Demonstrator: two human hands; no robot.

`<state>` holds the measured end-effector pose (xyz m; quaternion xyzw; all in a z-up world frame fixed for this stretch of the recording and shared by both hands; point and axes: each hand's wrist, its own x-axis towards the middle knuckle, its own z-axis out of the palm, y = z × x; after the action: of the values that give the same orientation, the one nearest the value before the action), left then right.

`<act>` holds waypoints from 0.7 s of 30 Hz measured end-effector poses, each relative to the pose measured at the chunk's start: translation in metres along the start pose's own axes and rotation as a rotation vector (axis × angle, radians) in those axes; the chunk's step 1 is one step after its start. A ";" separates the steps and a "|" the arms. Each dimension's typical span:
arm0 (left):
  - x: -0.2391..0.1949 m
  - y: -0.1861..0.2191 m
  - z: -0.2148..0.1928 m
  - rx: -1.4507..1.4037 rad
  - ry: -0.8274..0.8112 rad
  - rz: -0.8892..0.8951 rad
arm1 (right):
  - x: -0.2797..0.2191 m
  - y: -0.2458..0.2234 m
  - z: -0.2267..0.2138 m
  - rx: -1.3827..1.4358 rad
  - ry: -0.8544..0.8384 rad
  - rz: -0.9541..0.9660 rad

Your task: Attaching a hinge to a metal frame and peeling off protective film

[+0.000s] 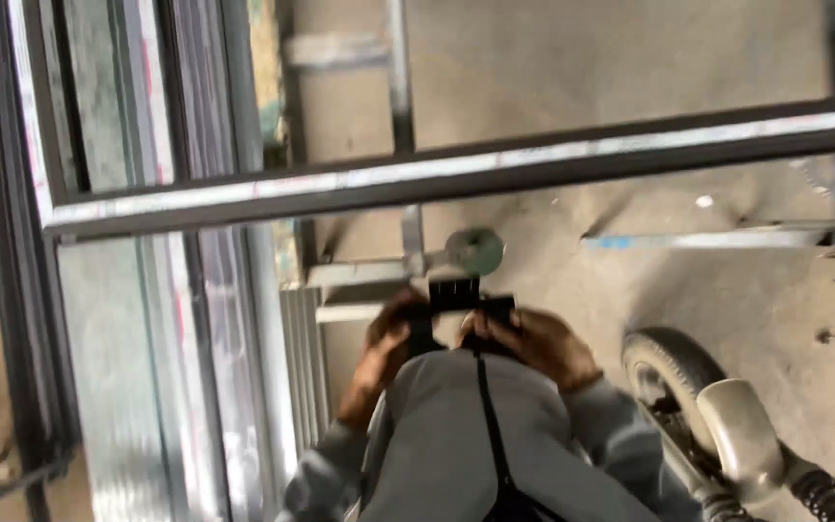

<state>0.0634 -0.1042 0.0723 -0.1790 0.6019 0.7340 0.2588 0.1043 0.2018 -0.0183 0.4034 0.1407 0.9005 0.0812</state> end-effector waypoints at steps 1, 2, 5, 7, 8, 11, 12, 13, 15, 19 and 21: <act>0.010 -0.017 -0.003 -0.241 0.076 0.095 | 0.062 0.046 0.003 -0.362 0.710 0.423; 0.025 -0.031 -0.007 -0.476 0.148 0.203 | 0.129 0.093 0.008 -0.723 1.402 0.854; 0.041 -0.009 0.001 -0.576 0.249 0.359 | 0.164 0.122 -0.005 -0.465 1.437 0.782; 0.072 -0.017 -0.013 -0.633 0.306 0.398 | 0.164 0.126 -0.033 -0.389 1.446 0.774; 0.088 -0.023 -0.017 -0.692 0.361 0.438 | 0.165 0.125 -0.045 -0.317 1.452 0.766; 0.103 0.002 -0.028 -0.629 0.424 0.373 | 0.160 0.125 -0.075 -0.165 1.477 0.755; 0.108 0.001 -0.033 -0.633 0.423 0.370 | 0.163 0.130 -0.077 -0.170 1.480 0.754; 0.112 0.000 -0.036 -0.685 0.405 0.369 | 0.167 0.136 -0.080 -0.194 1.455 0.756; 0.122 -0.001 -0.042 -0.738 0.387 0.366 | 0.171 0.142 -0.084 -0.219 1.432 0.758; 0.135 -0.001 -0.046 -0.825 0.367 0.407 | 0.174 0.146 -0.091 -0.262 1.443 0.748; 0.141 -0.005 -0.047 -0.844 0.364 0.411 | 0.174 0.145 -0.095 -0.270 1.444 0.734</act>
<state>-0.0486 -0.1261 -0.0223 -0.2710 0.3106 0.9061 -0.0952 -0.0872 0.0917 0.0899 -0.2684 -0.0922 0.9168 -0.2811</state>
